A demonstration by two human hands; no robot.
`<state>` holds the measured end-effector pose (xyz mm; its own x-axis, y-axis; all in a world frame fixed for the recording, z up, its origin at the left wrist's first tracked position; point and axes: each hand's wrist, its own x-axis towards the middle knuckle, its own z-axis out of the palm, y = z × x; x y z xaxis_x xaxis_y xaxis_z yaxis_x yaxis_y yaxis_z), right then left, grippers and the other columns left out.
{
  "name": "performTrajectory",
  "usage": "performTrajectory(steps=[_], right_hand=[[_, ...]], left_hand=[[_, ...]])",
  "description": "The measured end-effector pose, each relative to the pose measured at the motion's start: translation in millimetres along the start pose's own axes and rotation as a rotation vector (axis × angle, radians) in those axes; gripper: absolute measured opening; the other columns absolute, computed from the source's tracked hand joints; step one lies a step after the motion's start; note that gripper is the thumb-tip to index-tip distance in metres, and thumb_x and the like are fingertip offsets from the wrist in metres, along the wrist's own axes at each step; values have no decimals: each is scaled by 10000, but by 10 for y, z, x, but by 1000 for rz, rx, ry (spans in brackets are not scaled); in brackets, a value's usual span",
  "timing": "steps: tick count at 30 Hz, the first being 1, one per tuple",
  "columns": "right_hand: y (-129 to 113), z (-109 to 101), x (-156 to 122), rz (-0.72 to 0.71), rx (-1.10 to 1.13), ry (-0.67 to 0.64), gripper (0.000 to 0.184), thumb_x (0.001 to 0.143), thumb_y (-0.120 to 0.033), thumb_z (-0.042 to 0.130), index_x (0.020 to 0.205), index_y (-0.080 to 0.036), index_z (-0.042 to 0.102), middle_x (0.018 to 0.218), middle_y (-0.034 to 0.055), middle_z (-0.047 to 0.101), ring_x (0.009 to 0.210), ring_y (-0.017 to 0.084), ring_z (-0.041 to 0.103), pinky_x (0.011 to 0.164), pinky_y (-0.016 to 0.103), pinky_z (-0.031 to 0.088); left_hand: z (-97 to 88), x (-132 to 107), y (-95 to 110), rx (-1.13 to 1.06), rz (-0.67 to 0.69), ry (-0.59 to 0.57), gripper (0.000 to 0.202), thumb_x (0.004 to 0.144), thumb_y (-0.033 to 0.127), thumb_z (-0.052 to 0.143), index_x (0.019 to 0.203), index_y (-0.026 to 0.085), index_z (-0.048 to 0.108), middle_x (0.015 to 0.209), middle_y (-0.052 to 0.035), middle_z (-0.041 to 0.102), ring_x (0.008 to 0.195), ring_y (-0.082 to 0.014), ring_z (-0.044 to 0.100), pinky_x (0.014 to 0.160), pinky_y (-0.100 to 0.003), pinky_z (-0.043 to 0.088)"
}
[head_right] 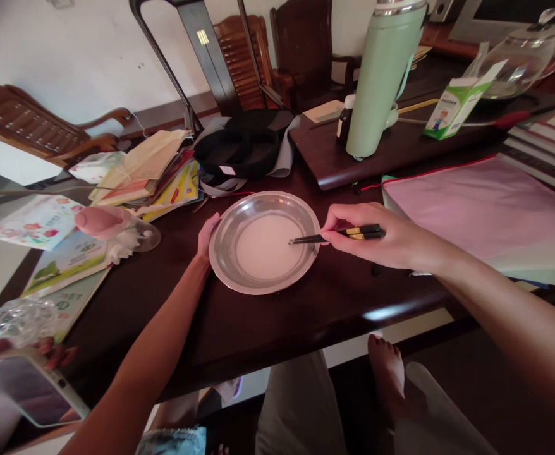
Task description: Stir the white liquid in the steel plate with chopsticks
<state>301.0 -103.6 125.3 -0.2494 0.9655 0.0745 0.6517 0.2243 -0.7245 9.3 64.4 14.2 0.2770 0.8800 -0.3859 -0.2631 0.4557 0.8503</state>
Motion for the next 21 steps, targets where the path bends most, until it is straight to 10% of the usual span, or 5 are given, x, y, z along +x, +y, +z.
performTrajectory(steps=[6, 13, 21], right_hand=[[-72, 142, -20, -45, 119, -118, 203, 903, -388, 563, 864, -209, 651, 807, 18, 682, 729, 145, 596, 665, 283, 448], [81, 682, 224, -192, 186, 61, 161, 914, -332, 547, 931, -189, 621, 892, 34, 692, 783, 141, 617, 724, 275, 466], [120, 371, 203, -89, 25, 159, 171, 905, -344, 555, 889, -189, 623, 803, 16, 644, 707, 136, 550, 666, 284, 413]], left_hand=[[-10, 15, -3, 26, 41, 22, 297, 845, 391, 551, 643, 188, 631, 576, -24, 661, 739, -235, 708, 698, -333, 573], [-17, 21, -3, 29, 32, 23, 288, 835, 396, 565, 633, 195, 607, 591, -25, 670, 771, -239, 708, 709, -338, 573], [-8, 15, -8, 13, 27, -20, 311, 867, 387, 509, 678, 187, 653, 626, -39, 688, 771, -252, 709, 719, -367, 577]])
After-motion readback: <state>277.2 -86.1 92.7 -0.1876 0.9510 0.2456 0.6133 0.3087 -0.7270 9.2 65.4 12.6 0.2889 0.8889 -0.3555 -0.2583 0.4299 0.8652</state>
